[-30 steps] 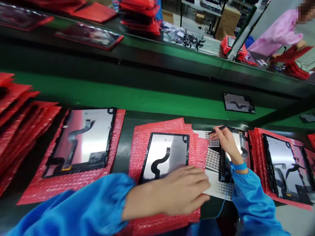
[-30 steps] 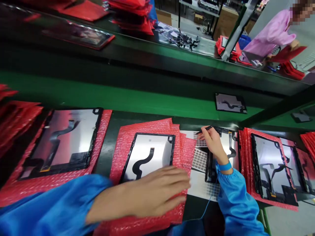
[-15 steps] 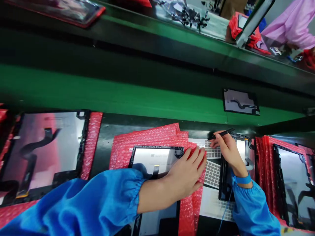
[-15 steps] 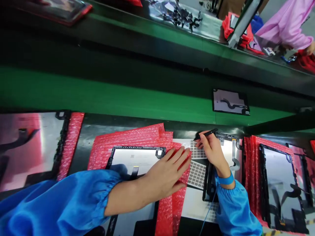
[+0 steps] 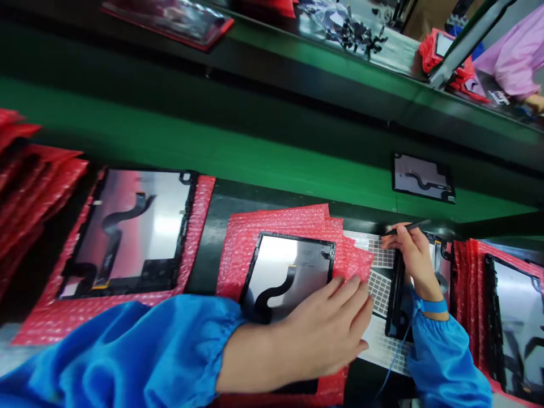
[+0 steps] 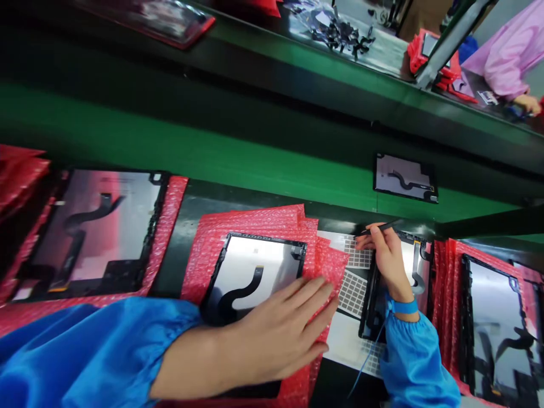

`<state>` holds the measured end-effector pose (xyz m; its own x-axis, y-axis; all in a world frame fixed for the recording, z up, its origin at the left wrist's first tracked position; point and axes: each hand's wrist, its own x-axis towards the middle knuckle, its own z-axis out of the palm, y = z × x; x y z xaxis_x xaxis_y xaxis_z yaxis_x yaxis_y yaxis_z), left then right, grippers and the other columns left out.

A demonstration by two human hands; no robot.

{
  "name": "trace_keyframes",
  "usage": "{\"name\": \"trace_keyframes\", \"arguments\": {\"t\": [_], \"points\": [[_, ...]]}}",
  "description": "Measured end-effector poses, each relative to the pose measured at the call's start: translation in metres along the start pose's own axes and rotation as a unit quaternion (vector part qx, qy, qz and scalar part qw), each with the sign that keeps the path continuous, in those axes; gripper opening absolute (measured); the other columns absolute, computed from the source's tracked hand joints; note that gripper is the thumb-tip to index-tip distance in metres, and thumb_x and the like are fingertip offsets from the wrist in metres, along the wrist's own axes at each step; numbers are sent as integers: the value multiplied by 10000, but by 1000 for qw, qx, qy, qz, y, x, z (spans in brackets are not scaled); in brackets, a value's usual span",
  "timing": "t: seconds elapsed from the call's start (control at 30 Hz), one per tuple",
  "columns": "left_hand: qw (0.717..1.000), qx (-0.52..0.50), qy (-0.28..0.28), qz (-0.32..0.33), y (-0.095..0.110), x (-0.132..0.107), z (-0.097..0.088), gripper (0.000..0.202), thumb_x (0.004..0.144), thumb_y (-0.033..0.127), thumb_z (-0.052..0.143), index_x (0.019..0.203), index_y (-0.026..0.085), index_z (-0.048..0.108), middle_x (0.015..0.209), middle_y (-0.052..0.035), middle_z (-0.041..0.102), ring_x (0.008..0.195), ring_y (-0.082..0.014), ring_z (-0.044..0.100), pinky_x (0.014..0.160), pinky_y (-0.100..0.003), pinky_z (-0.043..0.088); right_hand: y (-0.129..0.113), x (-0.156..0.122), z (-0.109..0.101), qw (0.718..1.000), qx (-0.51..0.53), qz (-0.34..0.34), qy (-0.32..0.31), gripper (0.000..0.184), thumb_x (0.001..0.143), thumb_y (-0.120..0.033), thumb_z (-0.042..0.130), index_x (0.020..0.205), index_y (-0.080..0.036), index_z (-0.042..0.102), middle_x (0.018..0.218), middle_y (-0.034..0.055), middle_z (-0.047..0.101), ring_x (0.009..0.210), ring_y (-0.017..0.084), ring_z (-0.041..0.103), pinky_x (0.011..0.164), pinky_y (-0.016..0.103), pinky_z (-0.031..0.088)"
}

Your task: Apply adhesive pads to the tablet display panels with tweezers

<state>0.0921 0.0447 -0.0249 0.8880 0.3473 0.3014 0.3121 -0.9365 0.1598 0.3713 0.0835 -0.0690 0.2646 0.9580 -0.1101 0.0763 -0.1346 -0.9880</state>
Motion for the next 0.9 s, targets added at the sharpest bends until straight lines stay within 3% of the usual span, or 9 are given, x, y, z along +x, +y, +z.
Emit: {"name": "trace_keyframes", "arguments": {"t": [0.07, 0.13, 0.23, 0.37, 0.57, 0.9], "points": [[1000, -14, -3, -28, 11, -21, -11, 400, 1063, 437, 531, 1158, 108, 737, 1040, -98, 764, 904, -249, 681, 806, -396, 516, -9, -13, 6, 999, 33, -24, 6, 309, 942, -522, 778, 1006, -231, 695, 750, 12, 794, 591, 176, 761, 600, 292, 644], [997, -16, -16, -75, 17, -42, -15, 322, 1062, 360, 524, 1087, 114, 731, 878, -64, 727, 742, -222, 641, 698, -383, 508, -17, -32, 21, 998, 58, -33, 5, 251, 986, -475, 742, 1043, -234, 701, 780, 19, 806, 613, 182, 773, 622, 305, 655], [990, -2, -17, -142, 16, -66, -8, 321, 1044, 310, 541, 1203, 78, 696, 919, -86, 723, 786, -238, 671, 715, -384, 546, -22, -64, 58, 997, 73, -4, -26, 224, 1018, -453, 707, 1054, -234, 685, 780, 22, 806, 593, 187, 774, 595, 309, 657], [985, 11, -19, -171, 12, -76, 2, 413, 1025, 304, 572, 1349, 55, 633, 1006, -117, 716, 893, -269, 695, 741, -396, 586, -15, -89, 96, 995, 77, 35, -44, 273, 1007, -487, 710, 1021, -220, 655, 734, 21, 785, 558, 187, 766, 539, 287, 645], [983, 7, -73, -170, 19, -73, 4, 510, 984, 277, 604, 1456, 85, 579, 1080, -142, 698, 1015, -315, 682, 793, -429, 616, -5, -103, 95, 993, 94, 46, -45, 245, 1021, -466, 696, 1013, -223, 666, 756, 22, 793, 605, 190, 784, 563, 290, 662], [984, 8, -23, -174, 20, -76, 10, 448, 1008, 277, 551, 1410, 91, 615, 1002, -117, 675, 927, -287, 648, 781, -430, 599, -1, -117, 97, 987, 126, 76, -57, 213, 1019, -448, 714, 1022, -236, 692, 760, 2, 788, 579, 160, 768, 592, 284, 678]]}}
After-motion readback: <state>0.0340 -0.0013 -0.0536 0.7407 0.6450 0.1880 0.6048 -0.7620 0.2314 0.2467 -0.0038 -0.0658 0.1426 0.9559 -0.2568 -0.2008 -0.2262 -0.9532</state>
